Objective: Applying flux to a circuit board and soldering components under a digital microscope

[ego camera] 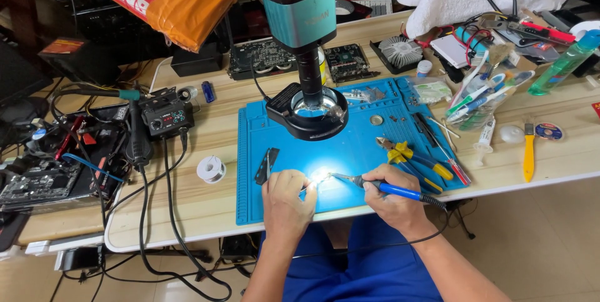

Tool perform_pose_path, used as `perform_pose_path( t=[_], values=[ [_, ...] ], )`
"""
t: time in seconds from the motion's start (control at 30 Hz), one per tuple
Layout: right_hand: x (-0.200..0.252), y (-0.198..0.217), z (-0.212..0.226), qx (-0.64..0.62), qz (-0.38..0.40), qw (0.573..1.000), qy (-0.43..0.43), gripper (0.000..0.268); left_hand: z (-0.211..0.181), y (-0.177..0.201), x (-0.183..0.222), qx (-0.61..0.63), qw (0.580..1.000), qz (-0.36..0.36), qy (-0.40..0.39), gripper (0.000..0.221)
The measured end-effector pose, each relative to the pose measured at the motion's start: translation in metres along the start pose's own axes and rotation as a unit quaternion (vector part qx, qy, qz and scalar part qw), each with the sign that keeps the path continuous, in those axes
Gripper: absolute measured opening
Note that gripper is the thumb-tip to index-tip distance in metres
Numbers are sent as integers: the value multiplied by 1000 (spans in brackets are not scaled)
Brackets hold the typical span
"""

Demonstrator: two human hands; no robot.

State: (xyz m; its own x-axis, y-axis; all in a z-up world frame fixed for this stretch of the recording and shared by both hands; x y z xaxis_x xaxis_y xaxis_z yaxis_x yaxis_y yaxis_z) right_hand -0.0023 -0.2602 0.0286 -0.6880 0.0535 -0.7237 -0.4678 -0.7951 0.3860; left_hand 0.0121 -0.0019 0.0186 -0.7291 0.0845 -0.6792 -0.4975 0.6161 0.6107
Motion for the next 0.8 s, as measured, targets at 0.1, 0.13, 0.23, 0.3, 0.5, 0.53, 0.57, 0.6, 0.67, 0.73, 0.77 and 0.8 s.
perform_pose_path(
  t=[0.1, 0.13, 0.23, 0.3, 0.5, 0.53, 0.57, 0.6, 0.67, 0.73, 0.77, 0.8],
  values=[
    [-2, 0, 1, -9, 0, 1000, 4, 5, -1, 1, -1, 0, 1000, -3, -2, 14],
    [-2, 0, 2, -9, 0, 1000, 4, 5, 0, 0, -1, 0, 1000, -3, -2, 14],
    [-1, -1, 1, -12, 1, 1000, -1, 3, 1, -1, 1, 1, 1000, -2, -2, 13],
    [1, -1, -1, -6, -2, 1000, -1, 3, 1, -1, 1, 3, 1000, 0, 2, 12],
    [0, 0, 3, -4, -5, 1000, 6, 4, 2, -2, 2, 0, 1000, 1, 2, 14],
    [0, 0, 3, -4, -5, 1000, 5, 4, 2, -2, 2, 1, 1000, 2, 2, 14],
    [0, 1, 4, -6, -4, 1000, 3, 4, 2, -1, 2, 4, 1000, 3, 2, 13],
    [-1, 1, 4, -9, -2, 1000, 2, 3, 2, -1, 2, 6, 1000, 4, 2, 13],
    [-1, 0, 4, -5, -4, 1000, 4, 4, 4, -3, 3, 6, 1000, 4, 3, 13],
    [-1, 0, 4, 0, -5, 1000, 6, 4, 4, -3, 3, 6, 1000, 5, 4, 14],
    [-1, 0, 5, -3, -6, 1000, 7, 4, 3, -1, 2, 17, 1000, 6, 1, 14],
    [-1, 0, 5, -7, -5, 1000, 8, 4, 2, 1, 0, 27, 1000, 8, -2, 15]
  ],
)
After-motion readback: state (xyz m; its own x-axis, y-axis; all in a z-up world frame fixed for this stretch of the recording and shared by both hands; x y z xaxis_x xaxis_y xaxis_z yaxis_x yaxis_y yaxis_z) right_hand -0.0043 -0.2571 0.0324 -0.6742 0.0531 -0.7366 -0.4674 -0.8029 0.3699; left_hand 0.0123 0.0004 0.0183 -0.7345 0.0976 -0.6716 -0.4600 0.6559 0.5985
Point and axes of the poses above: each hand's wrist, its own x-axis away from the middle knuckle, its own y-axis out of the back of the hand, z = x × y, the point moved 2 cm from there along -x, towards the middle knuckle, and after that the axes turned 4 degrees about x, right-handed, at the moved point
